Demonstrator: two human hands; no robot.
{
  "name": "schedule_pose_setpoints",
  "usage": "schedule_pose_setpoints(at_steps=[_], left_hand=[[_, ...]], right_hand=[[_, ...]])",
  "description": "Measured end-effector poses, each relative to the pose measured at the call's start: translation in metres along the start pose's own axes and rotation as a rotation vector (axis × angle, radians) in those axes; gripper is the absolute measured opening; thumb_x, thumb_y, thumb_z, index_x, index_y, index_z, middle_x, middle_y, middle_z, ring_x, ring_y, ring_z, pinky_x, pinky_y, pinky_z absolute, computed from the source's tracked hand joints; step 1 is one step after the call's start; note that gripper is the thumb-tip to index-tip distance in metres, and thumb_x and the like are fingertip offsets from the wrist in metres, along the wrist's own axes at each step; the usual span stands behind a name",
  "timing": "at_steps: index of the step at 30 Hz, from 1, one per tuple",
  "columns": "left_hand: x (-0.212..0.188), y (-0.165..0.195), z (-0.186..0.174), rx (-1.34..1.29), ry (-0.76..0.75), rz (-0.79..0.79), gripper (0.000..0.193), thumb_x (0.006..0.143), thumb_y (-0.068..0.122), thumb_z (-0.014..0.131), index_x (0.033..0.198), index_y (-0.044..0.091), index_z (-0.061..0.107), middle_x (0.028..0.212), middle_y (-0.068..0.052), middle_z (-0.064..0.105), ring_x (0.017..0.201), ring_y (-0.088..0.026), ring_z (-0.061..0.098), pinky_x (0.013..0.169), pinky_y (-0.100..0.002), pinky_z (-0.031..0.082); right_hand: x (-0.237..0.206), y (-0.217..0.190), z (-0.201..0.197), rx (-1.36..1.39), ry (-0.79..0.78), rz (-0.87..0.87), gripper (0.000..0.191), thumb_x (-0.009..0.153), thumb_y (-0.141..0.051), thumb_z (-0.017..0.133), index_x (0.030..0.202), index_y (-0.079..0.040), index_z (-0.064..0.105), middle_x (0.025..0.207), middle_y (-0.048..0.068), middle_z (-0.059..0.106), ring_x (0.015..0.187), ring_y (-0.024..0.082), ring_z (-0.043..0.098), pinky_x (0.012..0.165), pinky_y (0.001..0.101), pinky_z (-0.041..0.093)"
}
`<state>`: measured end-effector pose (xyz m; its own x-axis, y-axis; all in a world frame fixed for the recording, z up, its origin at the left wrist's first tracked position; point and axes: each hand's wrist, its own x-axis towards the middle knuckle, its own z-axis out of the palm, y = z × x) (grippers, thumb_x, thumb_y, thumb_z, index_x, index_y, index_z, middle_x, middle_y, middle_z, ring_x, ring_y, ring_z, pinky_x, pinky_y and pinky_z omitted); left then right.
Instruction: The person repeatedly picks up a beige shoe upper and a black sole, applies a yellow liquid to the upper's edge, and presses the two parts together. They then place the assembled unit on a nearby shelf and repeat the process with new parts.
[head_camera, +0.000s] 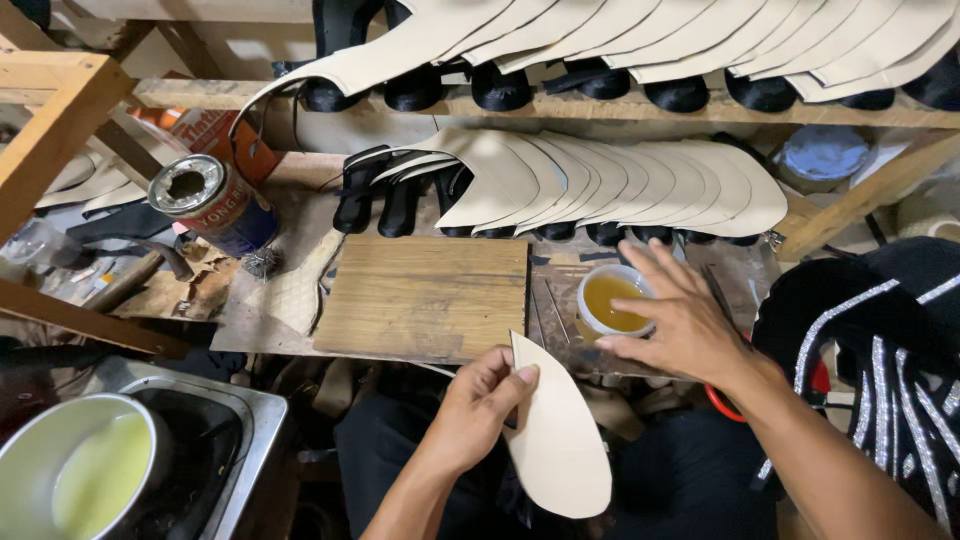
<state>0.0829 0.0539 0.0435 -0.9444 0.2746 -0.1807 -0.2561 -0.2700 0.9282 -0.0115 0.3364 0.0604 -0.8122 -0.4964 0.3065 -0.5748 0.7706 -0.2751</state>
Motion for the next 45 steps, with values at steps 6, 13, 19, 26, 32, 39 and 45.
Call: schedule_pose_setpoints(at_steps=[6, 13, 19, 26, 32, 39, 45], left_hand=[[-0.002, 0.007, 0.004, -0.079, -0.036, -0.05, 0.017, 0.101, 0.015, 0.06, 0.108, 0.001, 0.068, 0.086, -0.002, 0.072, 0.074, -0.007, 0.064, 0.07, -0.024, 0.053], [-0.007, 0.016, 0.011, -0.148, -0.084, -0.112, 0.013, 0.1, 0.01, 0.062, 0.106, -0.001, 0.066, 0.081, -0.001, 0.07, 0.069, -0.006, 0.062, 0.066, -0.023, 0.051], [-0.012, 0.028, 0.019, -0.107, -0.11, -0.168, 0.013, 0.099, 0.009, 0.062, 0.107, 0.001, 0.068, 0.074, 0.001, 0.065, 0.061, -0.004, 0.056, 0.057, -0.02, 0.045], [-0.019, 0.03, 0.025, -0.004, -0.181, -0.141, 0.012, 0.1, 0.013, 0.065, 0.106, 0.002, 0.068, 0.072, 0.008, 0.055, 0.055, 0.0, 0.04, 0.049, -0.019, 0.03], [-0.021, 0.025, 0.022, 0.031, -0.179, -0.133, 0.013, 0.099, 0.015, 0.064, 0.106, 0.004, 0.068, 0.073, 0.008, 0.057, 0.056, 0.0, 0.041, 0.051, -0.02, 0.031], [-0.018, 0.021, 0.018, -0.05, -0.128, -0.118, 0.014, 0.099, 0.012, 0.062, 0.109, 0.002, 0.067, 0.076, 0.004, 0.063, 0.059, -0.002, 0.049, 0.053, -0.02, 0.037], [-0.014, 0.016, 0.015, -0.13, -0.138, -0.056, 0.016, 0.099, 0.011, 0.06, 0.111, 0.0, 0.065, 0.087, -0.002, 0.071, 0.073, -0.005, 0.062, 0.066, -0.022, 0.049]], right_hand=[[-0.008, 0.008, -0.01, 0.187, 0.049, 0.04, 0.032, 0.076, -0.038, 0.081, 0.069, -0.008, 0.074, 0.143, 0.006, 0.059, 0.15, 0.031, 0.043, 0.122, 0.0492, 0.036], [-0.034, -0.039, -0.023, 0.585, -0.011, -0.073, 0.024, 0.081, -0.014, 0.068, 0.101, -0.007, 0.081, 0.155, 0.02, 0.047, 0.148, 0.036, 0.04, 0.12, 0.055, 0.03], [-0.041, -0.076, -0.013, 0.831, -0.027, -0.216, 0.04, 0.085, -0.002, 0.068, 0.124, -0.009, 0.072, 0.164, 0.023, 0.028, 0.156, 0.04, 0.027, 0.124, 0.0571, 0.031], [-0.036, -0.073, -0.006, 0.934, -0.075, -0.157, 0.045, 0.081, 0.007, 0.063, 0.12, -0.013, 0.074, 0.165, 0.021, 0.03, 0.155, 0.039, 0.031, 0.122, 0.0555, 0.035], [-0.042, -0.072, -0.001, 1.063, -0.035, -0.175, 0.035, 0.085, 0.01, 0.064, 0.108, -0.013, 0.078, 0.165, 0.02, 0.033, 0.156, 0.037, 0.033, 0.124, 0.0551, 0.037], [-0.046, -0.075, 0.0, 1.053, -0.035, -0.238, 0.032, 0.085, 0.009, 0.068, 0.105, -0.013, 0.079, 0.164, 0.02, 0.035, 0.154, 0.037, 0.034, 0.121, 0.0549, 0.039], [-0.054, -0.077, 0.004, 0.997, -0.029, -0.176, 0.033, 0.086, 0.009, 0.068, 0.108, -0.012, 0.08, 0.162, 0.02, 0.035, 0.152, 0.036, 0.037, 0.12, 0.0536, 0.04]])
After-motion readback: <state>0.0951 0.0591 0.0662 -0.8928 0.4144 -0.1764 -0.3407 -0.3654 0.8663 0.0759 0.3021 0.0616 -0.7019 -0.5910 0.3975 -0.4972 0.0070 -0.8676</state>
